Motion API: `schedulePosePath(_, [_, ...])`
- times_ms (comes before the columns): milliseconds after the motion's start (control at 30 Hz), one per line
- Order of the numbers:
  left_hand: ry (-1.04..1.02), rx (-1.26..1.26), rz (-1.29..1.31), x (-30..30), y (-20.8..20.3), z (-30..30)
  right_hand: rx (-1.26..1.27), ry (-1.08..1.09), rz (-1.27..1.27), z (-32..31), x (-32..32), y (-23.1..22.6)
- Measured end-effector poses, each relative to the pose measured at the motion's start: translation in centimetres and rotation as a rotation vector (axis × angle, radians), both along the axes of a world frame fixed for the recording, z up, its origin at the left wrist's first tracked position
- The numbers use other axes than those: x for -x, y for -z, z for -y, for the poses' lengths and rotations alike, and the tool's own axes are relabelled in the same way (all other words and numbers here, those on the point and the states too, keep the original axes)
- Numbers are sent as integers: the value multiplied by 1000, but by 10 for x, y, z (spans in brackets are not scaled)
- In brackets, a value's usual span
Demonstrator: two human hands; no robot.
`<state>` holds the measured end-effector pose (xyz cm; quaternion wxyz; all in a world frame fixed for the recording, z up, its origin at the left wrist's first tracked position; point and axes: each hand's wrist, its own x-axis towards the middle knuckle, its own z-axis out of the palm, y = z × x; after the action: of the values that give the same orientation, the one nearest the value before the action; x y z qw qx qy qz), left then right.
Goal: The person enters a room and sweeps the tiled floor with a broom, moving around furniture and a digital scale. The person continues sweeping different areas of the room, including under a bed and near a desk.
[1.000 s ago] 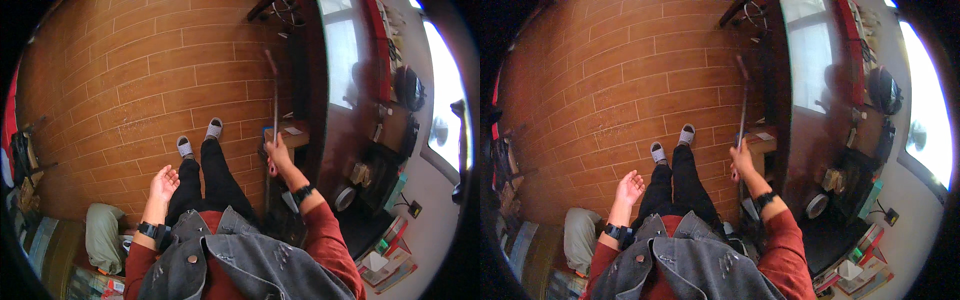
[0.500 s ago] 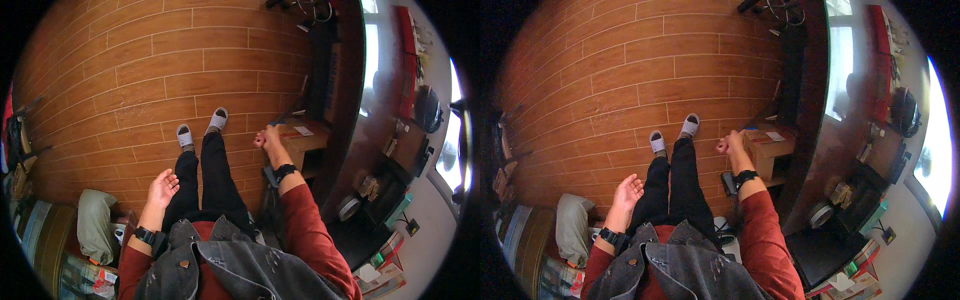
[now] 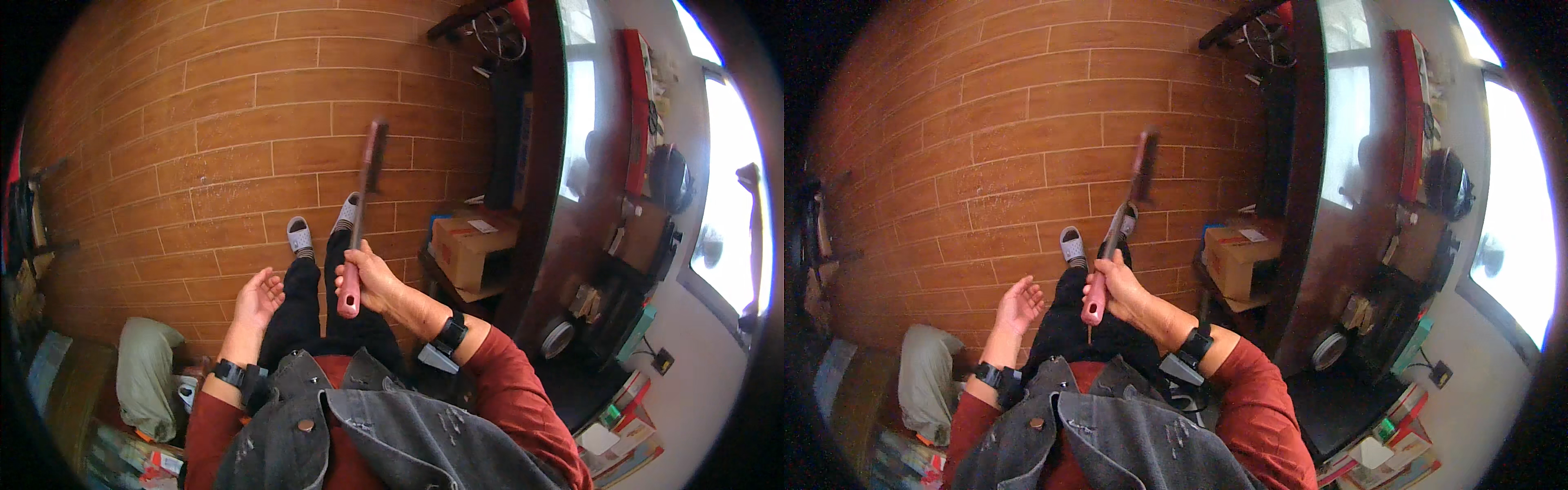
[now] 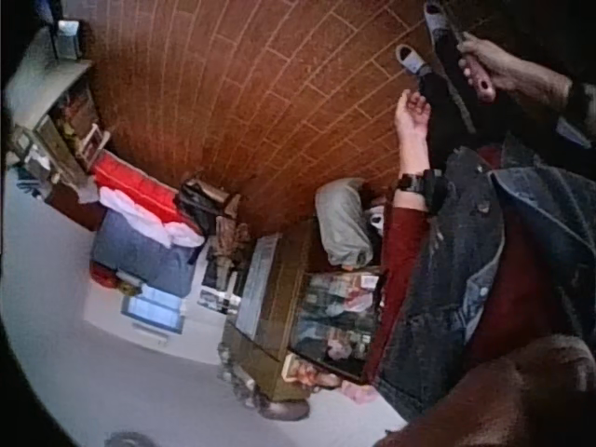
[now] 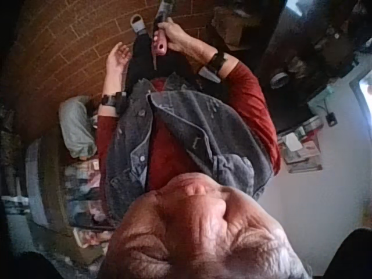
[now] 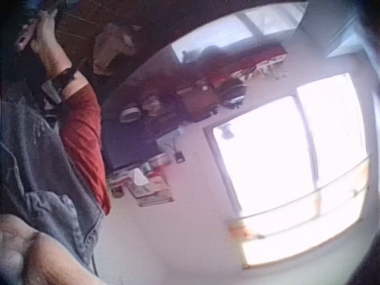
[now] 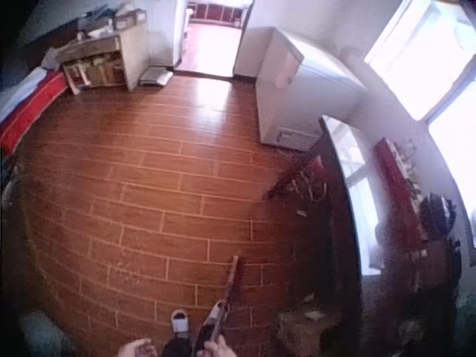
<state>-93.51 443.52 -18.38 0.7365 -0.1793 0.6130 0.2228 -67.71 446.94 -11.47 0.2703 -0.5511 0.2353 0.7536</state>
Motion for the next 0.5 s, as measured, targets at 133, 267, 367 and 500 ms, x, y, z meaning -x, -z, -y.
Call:
schedulePosePath(133, [-22, -23, 59, -4, -2, -7, -64, 36, -188, -15, 7, -4])
schedulePosePath(267, [-22, -94, 87, -10, 1, -9, -75, 113, -137, -26, 3, 21])
schedulePosePath(367, [-41, -32, 47, -11, 4, -4, -100, 84, -111, -27, -19, 21])
schedulePosePath(500, [-68, 30, 18, -9, 5, 1, -116, 92, -162, -6, -74, -21])
